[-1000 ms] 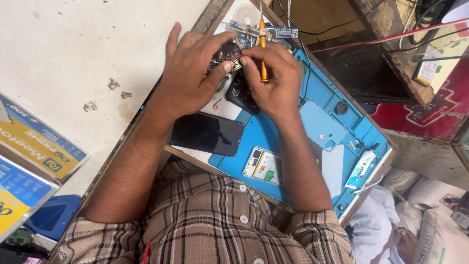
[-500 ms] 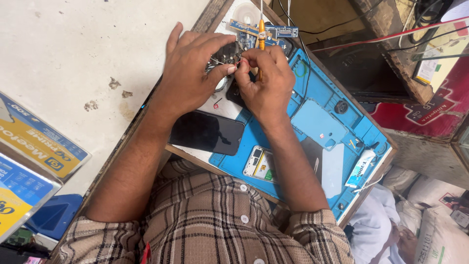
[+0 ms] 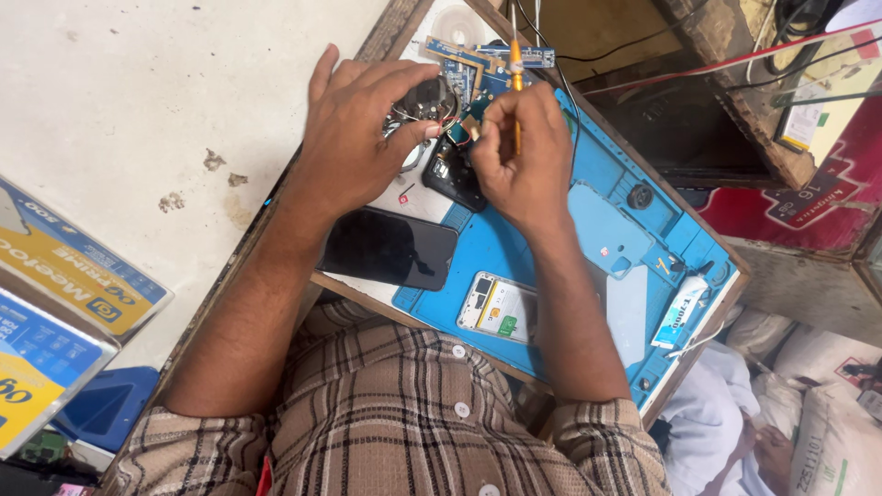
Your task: The person uses a screwdriver to remove screws from the back of a mobile phone. They then lift the back cover and disconnect internal ribbon cables. The person continues to manipulate internal components and the back cover.
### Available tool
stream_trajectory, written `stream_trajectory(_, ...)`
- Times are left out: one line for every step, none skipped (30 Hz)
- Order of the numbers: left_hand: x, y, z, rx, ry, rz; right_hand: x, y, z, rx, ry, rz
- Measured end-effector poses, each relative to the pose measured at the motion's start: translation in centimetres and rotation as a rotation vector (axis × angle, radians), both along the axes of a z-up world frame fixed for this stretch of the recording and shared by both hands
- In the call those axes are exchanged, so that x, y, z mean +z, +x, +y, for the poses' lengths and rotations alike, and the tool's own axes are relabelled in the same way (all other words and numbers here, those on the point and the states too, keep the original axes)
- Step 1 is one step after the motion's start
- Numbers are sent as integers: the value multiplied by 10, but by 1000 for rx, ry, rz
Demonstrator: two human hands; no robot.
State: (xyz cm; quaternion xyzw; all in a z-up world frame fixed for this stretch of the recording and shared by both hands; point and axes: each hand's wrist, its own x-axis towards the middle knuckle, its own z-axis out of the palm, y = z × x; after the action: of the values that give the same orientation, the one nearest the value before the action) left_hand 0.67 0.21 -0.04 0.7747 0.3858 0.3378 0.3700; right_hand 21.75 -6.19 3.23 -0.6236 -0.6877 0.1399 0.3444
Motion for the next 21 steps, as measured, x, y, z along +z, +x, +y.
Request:
stream_trajectory(0, 0, 0, 4, 7, 4, 1, 4, -4, 7, 10, 10)
stream_trajectory(-1, 2, -1, 5, 12, 7, 3, 8, -10, 11, 17, 19)
stream_trajectory(-1, 3, -2, 11, 25, 14, 3, 13, -16, -3, 0, 26)
stream_trajectory(-1, 4, -3, 17, 42, 21, 4, 17, -22, -16, -14, 33)
stream_trajectory(-1, 4, -3, 23, 58, 28, 5, 21, -28, -29, -29, 40)
stream_trajectory(-2, 5, -4, 27, 74, 34, 4, 25, -35, -44, -50, 43)
stream_trajectory(-3, 5, -4, 31, 90, 40, 4, 29, -44, -59, -71, 47)
stream_trajectory(-4, 6, -5, 35, 105, 46, 3, 34, -53, -75, -94, 51)
stream_trajectory(-5, 8, -6, 38, 109, 49, 3, 39, -63, -79, -104, 14)
stream_trajectory(-5, 8, -7, 44, 116, 53, 3, 44, -72, -81, -112, -21)
stream_trajectory(-5, 8, -8, 49, 122, 58, 3, 48, -81, -83, -121, -55)
stream_trajectory(-4, 8, -8, 42, 123, 60, 2, 53, -89, -95, -112, -39)
stream_trajectory(-3, 8, -8, 35, 124, 62, 1, 56, -97, -107, -103, -23)
stream_trajectory(-2, 7, -10, 31, 123, 64, 0, 59, -104, -116, -96, -7)
stream_trajectory(-1, 6, -11, 23, 119, 61, -1, 62, -111, -131, -85, -9)
stream_trajectory(0, 5, -13, 16, 115, 60, -3, 64, -117, -144, -75, -10)
stream_trajectory(1, 5, -15, 9, 111, 58, -3, 65, -122, -157, -64, -12)
stream_trajectory(2, 4, -16, 7, 106, 63, -4, 67, -126, -161, -56, -13)
stream_trajectory(4, 4, -19, 6, 101, 69, -4, 68, -129, -166, -49, -14)
stream_trajectory(5, 5, -22, -1, 96, 71, -4, 69, -132, -176, -41, -18)
stream_trajectory(6, 5, -24, 11, 138, 83, -4, 70, -134, -196, -44, -51)
